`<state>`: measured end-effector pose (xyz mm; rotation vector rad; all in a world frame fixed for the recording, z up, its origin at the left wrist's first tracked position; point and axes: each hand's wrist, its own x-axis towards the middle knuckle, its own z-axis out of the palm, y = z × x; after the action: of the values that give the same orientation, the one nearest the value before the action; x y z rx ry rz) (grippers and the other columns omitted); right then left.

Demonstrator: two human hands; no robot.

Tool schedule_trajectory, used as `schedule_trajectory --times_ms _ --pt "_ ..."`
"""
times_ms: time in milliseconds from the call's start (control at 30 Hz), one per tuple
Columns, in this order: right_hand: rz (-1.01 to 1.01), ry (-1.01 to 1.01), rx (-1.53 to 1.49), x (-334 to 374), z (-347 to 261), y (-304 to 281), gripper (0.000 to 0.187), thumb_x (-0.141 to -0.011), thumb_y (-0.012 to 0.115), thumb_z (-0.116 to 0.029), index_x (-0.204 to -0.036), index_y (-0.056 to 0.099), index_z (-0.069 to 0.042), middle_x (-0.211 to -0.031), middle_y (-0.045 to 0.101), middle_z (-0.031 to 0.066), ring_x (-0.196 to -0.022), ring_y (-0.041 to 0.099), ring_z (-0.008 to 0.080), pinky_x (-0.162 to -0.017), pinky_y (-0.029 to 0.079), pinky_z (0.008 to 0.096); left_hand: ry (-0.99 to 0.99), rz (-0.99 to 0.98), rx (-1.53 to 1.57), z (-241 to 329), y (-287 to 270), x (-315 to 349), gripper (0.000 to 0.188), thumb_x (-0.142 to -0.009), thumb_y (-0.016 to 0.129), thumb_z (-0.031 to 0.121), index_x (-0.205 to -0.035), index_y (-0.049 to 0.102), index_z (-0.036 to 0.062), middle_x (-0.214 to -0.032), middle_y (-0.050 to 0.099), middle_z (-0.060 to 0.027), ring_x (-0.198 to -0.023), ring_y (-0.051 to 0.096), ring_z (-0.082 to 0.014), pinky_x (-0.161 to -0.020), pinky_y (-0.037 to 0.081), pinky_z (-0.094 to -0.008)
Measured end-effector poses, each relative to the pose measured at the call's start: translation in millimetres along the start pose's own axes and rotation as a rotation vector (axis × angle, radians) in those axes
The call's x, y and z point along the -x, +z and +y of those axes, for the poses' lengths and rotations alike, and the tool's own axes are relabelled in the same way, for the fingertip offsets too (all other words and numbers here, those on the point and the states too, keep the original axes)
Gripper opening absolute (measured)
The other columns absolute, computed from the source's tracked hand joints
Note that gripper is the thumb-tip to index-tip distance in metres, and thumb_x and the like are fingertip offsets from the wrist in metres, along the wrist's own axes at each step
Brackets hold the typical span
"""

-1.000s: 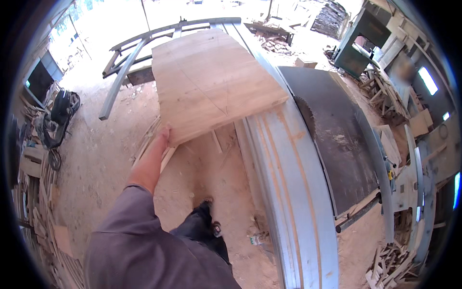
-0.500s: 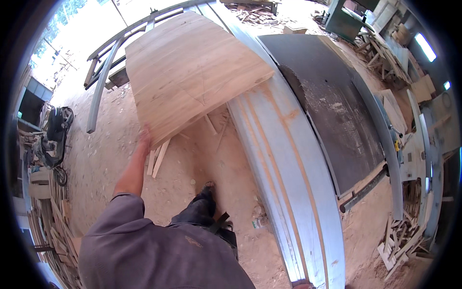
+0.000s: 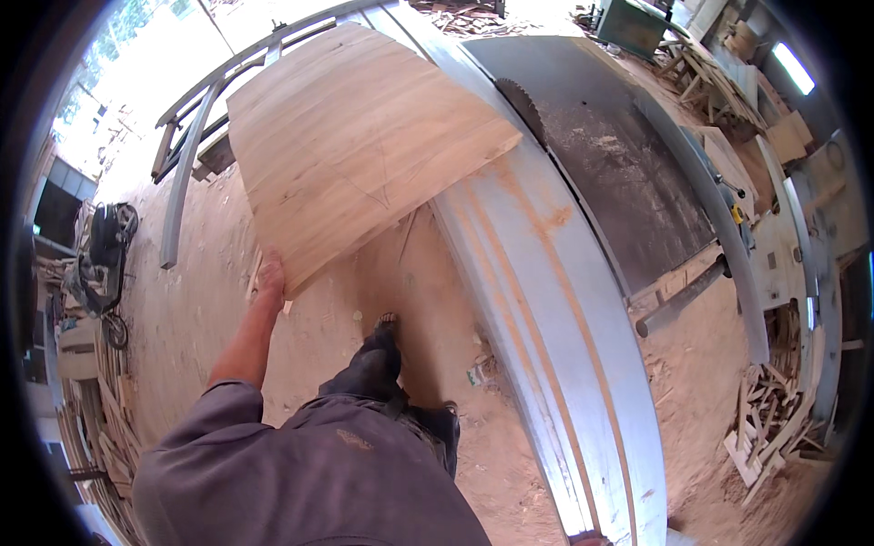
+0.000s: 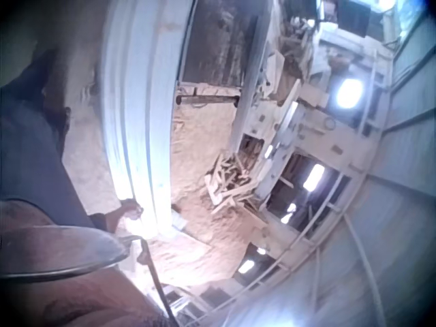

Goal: The person uses a tape measure to measure a table saw surface and a large wooden board. They adjust the saw fence and repeatedly lift and reposition the board on the saw table.

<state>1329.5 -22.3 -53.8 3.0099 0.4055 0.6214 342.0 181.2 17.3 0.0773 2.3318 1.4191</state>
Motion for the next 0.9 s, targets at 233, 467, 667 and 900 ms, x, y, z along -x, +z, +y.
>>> schedule_trajectory --times_ms 233,467,667,900 --pt "0.035 -0.003 -0.066 -43 59 10 0.057 -0.088 0.057 -0.049 -0.126 0.064 -0.007 -0.114 0.066 0.0171 -0.092 0.067 0.0308 -0.072 0.055 0.0459 -0.046 -0.145 0.298 -81 -26 107 0.073 -0.089 0.066 0.057 -0.126 0.055 -0.0048 -0.111 0.065 -0.0143 -0.096 0.062 -0.0235 -0.082 0.053 -0.0386" --pt "-0.405 -0.632 -0.794 184 -71 -178 0.052 -0.091 0.062 -0.008 -0.140 0.048 0.001 -0.139 0.052 0.0225 -0.131 0.047 0.0388 -0.111 0.039 0.0469 -0.330 -0.547 0.516 -107 -93 221 0.063 -0.086 0.078 0.028 -0.134 0.047 0.0010 -0.122 0.062 -0.0121 -0.111 0.062 -0.0264 -0.091 0.053 -0.0430" --pt "-1.173 -0.731 -1.168 340 -76 -253 0.057 -0.091 0.061 -0.014 -0.142 0.044 0.003 -0.136 0.056 0.0192 -0.121 0.057 0.0330 -0.106 0.041 0.0428 -0.599 -0.975 0.377 -123 -147 261 0.063 -0.086 0.075 0.021 -0.138 0.045 0.0029 -0.128 0.060 -0.0124 -0.116 0.061 -0.0283 -0.101 0.048 -0.0480" --pt "-1.878 0.342 -1.576 450 -54 -307 0.057 -0.093 0.065 -0.026 -0.141 0.044 -0.004 -0.128 0.060 0.0115 -0.112 0.062 0.0266 -0.096 0.050 0.0421 -0.325 -1.114 0.778 -139 -186 164 0.049 -0.103 0.045 0.037 -0.139 0.050 0.0029 -0.126 0.066 -0.0158 -0.118 0.061 -0.0331 -0.106 0.044 -0.0495"
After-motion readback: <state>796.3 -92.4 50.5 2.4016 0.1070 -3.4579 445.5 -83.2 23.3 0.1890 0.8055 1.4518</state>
